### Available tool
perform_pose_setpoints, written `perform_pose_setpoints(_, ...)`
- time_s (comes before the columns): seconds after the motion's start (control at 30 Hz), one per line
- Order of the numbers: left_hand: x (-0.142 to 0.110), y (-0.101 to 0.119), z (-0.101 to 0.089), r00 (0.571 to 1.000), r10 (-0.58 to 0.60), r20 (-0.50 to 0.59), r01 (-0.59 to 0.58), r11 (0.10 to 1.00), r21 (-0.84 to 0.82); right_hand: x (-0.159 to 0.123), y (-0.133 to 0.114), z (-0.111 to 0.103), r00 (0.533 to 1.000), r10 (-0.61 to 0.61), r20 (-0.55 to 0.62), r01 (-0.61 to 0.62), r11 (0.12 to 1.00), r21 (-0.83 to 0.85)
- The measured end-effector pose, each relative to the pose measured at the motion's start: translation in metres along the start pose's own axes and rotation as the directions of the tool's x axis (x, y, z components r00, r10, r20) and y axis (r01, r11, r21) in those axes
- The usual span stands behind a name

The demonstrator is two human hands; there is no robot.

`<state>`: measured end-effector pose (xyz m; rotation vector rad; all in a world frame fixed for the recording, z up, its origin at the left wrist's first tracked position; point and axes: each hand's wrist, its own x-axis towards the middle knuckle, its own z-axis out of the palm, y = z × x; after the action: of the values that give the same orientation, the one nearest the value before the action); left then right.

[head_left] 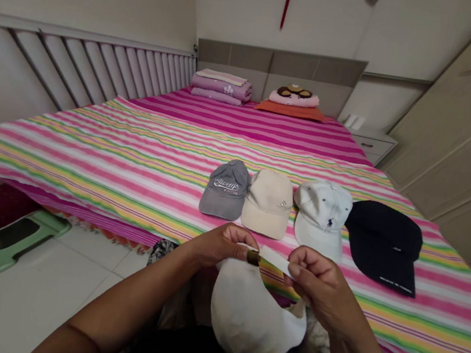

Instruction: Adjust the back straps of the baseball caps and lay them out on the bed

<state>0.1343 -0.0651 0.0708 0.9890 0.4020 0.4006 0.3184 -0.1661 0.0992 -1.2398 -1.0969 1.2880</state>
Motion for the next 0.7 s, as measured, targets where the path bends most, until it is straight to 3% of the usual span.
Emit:
perform_pose_setpoints(0.37, -0.0018, 0.0020, 0.0002, 0.999, 0.030, 0.025, -0.030, 0.999, 0.028, -0.0028, -0.0037, -0.0019, 0.998, -0.061, -0.018, 0.058, 0.986, -0.159)
perform_pose_setpoints(0.7, -0.0031, 0.0053, 0.0023, 0.999, -0.001, -0.042, 0.007, 0.991, 0.131, -0.0043, -0.0035, -0.0041, 0.987, 0.050, 0.155, -0.015, 0.975, -0.220)
